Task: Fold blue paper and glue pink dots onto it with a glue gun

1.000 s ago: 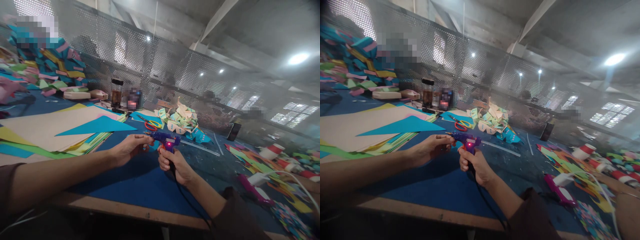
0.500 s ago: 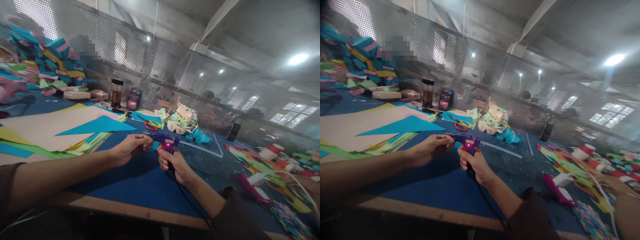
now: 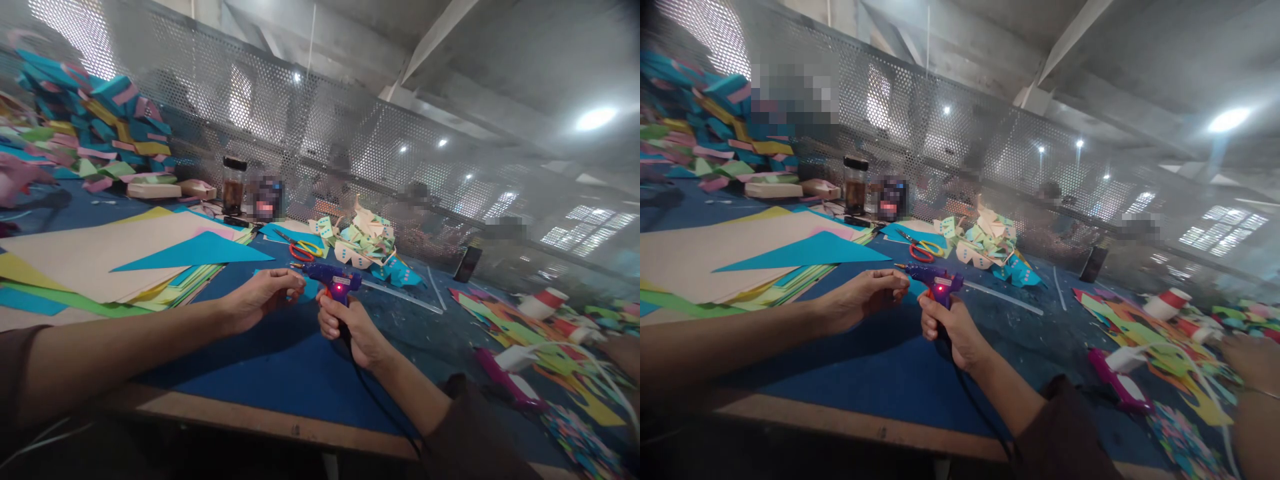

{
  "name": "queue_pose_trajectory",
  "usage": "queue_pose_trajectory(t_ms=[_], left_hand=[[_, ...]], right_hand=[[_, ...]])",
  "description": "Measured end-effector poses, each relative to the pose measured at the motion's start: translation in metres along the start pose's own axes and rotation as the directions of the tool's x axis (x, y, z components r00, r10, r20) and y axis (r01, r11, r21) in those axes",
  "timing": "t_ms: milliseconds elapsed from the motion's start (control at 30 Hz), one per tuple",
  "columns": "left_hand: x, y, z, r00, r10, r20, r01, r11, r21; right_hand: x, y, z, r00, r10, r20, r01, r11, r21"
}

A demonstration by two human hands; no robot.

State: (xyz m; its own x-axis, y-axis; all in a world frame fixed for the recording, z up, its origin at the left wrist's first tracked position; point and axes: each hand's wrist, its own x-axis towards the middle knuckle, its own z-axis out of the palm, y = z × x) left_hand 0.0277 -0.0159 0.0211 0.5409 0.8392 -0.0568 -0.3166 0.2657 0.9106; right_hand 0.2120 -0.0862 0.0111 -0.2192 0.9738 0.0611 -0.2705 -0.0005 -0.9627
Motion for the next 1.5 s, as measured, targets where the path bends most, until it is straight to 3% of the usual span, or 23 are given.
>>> queue_pose_trajectory(t_ms=[833, 1067, 1500], left_hand=[[0.0009, 0.0028, -0.0007, 1.000, -0.024, 0.002, 0.024, 0.999, -0.037], [0.0014, -0.0004, -0.0043, 0.994, -0.066, 0.083, 0.069, 0.997, -0.040], [0.0016, -0.0002, -0.0031, 0.998, -0.039, 0.047, 0.041, 0.998, -0.049]], right_hand=[[0.0011, 0.0030, -0.0003, 0.999, -0.034, -0.030, 0.032, 0.997, -0.068], [0.0031, 0.0043, -0.0027, 0.997, -0.058, -0.042, 0.053, 0.991, -0.121], [0.0033, 0.0041, -0.0041, 0.995, -0.086, -0.054, 0.075, 0.980, -0.187]])
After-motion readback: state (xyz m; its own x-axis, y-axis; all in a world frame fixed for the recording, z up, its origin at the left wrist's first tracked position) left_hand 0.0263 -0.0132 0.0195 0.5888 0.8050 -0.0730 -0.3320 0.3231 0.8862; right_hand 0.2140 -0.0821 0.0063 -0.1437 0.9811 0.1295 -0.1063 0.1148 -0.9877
